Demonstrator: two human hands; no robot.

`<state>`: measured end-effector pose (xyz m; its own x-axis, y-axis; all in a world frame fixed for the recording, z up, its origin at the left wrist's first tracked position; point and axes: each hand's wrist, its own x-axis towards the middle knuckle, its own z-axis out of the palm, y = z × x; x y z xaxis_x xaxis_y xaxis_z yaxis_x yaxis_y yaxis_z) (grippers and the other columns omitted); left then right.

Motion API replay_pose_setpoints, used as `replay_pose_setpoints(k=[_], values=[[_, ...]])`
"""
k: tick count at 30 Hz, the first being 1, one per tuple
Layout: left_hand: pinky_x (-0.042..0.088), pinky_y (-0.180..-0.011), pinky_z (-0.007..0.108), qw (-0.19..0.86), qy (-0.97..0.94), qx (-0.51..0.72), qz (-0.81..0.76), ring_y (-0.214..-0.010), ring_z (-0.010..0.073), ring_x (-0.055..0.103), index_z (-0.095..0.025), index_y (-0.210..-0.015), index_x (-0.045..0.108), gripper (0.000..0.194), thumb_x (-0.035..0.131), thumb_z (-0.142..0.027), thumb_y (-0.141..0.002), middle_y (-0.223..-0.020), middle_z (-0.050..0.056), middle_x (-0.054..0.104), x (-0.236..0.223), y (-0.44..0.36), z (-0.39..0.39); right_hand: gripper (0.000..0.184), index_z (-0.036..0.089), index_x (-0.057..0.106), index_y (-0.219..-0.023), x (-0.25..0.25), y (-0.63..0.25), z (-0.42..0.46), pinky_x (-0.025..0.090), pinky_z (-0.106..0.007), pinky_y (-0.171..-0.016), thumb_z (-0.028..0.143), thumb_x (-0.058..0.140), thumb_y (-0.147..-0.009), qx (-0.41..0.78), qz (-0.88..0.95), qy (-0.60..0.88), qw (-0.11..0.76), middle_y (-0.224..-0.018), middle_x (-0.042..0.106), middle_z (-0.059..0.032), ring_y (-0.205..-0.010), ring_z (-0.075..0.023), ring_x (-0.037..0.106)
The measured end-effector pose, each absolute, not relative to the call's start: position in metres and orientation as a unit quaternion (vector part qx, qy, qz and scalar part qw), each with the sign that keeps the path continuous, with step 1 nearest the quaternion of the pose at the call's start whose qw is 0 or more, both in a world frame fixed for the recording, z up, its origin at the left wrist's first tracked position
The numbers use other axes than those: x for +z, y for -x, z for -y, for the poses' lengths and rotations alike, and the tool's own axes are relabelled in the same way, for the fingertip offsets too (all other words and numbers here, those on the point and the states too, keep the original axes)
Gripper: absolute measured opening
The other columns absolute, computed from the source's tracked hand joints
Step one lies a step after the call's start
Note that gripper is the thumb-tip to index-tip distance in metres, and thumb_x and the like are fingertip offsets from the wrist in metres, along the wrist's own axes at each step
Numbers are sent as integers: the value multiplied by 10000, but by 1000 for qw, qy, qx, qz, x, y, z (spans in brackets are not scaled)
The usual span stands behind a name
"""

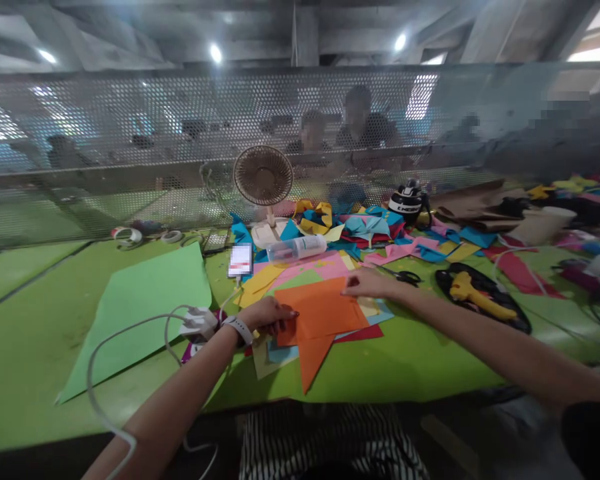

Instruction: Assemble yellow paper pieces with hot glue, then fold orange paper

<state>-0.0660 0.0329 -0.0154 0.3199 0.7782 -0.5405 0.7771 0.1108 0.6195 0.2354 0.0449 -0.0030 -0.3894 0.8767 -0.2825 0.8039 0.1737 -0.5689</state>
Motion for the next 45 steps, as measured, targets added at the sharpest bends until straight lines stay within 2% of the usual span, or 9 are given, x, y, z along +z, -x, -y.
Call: replay_pose_setpoints(k=[5,10,13,28,33,36,40,42,45], values=[[367,-422,232,476,-641,60,-599,-364,102,471,-137,-524,606,638,548,-760,-645,-395,17,532,-13,68,-25,544,203,627,-996,-1,-203,-26,420,-298,-706,450,788,-539,298,813,496,57,-961,673,-63,-907,-271,595],[359,-420,208,489,-629,124,-591,-361,82,452,-140,-681,631,614,531,-747,-671,-411,-25,525,2,80,-15,323,168,640,-739,-4,-211,-30,421,-254,-565,414,766,-571,392,791,470,13,-711,657,-32,-692,-206,617],[347,-421,192,500,-625,154,-579,-393,86,500,-138,-725,631,580,569,-712,-668,-446,-21,558,14,85,-11,355,153,597,-639,-9,-224,-30,425,-234,-479,482,728,-606,485,746,457,-2,-529,596,3,-514,-151,584],[393,-440,198,473,-672,202,-532,-475,128,598,-158,-752,576,425,541,-580,-778,-555,13,634,20,56,-7,335,172,497,-686,-18,-234,32,398,-160,-395,434,707,-690,635,477,485,366,-488,612,46,-378,-72,546],[439,-516,243,341,-732,203,-553,-567,163,625,-174,-771,604,381,483,-530,-837,-636,34,660,14,50,-11,443,150,572,-827,-29,-204,46,435,-208,-420,586,592,-757,674,503,464,279,-750,722,-70,-517,-142,655],[476,-644,297,160,-784,196,-566,-739,208,651,-186,-835,641,308,484,-450,-862,-830,68,697,9,44,-8,459,154,626,-833,-21,-214,52,496,-276,-554,602,531,-800,547,640,487,233,-810,721,-81,-665,-186,677],[426,-951,389,45,-841,181,-508,-1162,259,535,-173,-1188,571,377,390,-381,-931,-1269,117,579,-9,27,4,370,179,630,-1056,-20,-279,44,438,-426,-895,467,516,-855,117,720,629,267,-1136,649,-122,-1061,-290,581],[366,-1028,428,31,-869,142,-473,-1293,277,414,-155,-1320,467,467,377,-406,-937,-1420,140,433,-24,18,10,399,145,621,-1073,-32,-312,38,422,-470,-905,456,530,-839,-23,723,657,213,-1149,624,-172,-1112,-351,536],[251,-1107,460,28,-902,97,-420,-1389,263,236,-160,-1431,308,611,336,-511,-932,-1502,117,287,-44,10,16,352,151,625,-1034,-52,-343,32,461,-444,-849,428,523,-841,-59,738,656,148,-1049,645,-162,-1033,-336,581]])
